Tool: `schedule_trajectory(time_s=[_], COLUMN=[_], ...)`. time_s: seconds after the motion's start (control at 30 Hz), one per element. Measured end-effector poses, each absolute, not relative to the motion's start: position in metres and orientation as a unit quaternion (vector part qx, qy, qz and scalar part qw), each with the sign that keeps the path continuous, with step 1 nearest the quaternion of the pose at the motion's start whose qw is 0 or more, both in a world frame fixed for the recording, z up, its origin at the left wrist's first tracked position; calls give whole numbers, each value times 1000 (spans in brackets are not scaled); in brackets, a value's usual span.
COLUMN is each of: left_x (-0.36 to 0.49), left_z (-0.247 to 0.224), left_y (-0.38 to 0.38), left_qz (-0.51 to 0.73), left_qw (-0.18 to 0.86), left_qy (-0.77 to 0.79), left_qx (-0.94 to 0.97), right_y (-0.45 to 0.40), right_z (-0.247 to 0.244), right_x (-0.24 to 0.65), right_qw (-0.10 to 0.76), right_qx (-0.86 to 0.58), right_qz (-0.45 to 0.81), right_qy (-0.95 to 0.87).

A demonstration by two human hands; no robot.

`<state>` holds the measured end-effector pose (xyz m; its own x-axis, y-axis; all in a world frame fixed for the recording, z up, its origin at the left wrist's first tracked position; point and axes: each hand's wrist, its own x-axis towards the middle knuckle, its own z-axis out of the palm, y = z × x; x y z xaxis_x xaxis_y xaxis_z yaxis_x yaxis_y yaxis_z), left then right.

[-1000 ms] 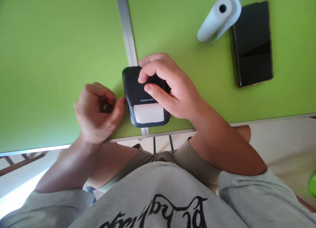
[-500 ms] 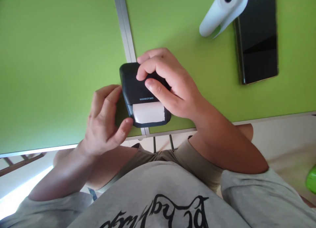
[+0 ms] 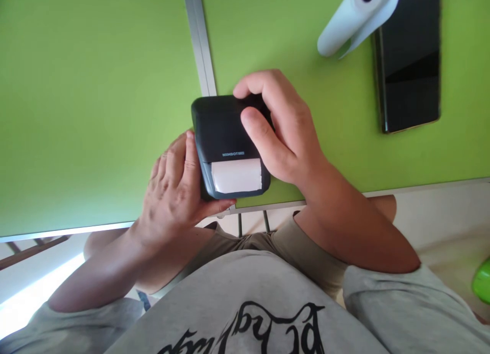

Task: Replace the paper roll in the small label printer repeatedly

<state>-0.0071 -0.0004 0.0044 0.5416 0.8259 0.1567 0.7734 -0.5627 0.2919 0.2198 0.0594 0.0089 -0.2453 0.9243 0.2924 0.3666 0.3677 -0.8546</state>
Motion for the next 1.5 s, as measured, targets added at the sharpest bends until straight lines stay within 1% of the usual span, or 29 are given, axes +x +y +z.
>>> schedule_trajectory(time_s=[0.1,0.33,0.5,0.83,1.0,1.2,1.4,1.5], left_x=[-4,-1,-3,-3,-3,-4,-5,-6], left_z=[6,4,4,6,5,3,6,7], left_y=[0,-1,0,1,0,0,-2,-5], left_qz=[148,173,168,170,171,182,191,204], left_qw=[106,118,125,156,147,160,128,110], left_qy=[469,477,474,473,480,472,461,466], left_qx=[864,854,855,850,848,848,857,854], right_y=[57,57,57,58,58,59,57,57], right_z=[7,3,4,4,4,1,3,3], right_x=[220,218,219,220,220,221,221,220], right_qw=[413,439,428,430,419,432,410,413], right_qx=[-472,-470,-473,-466,-469,-465,-495,-499], right_qz=[324,361,372,358,356,342,355,362], right_qy=[-708,-676,-674,-686,-692,-692,-679,-671])
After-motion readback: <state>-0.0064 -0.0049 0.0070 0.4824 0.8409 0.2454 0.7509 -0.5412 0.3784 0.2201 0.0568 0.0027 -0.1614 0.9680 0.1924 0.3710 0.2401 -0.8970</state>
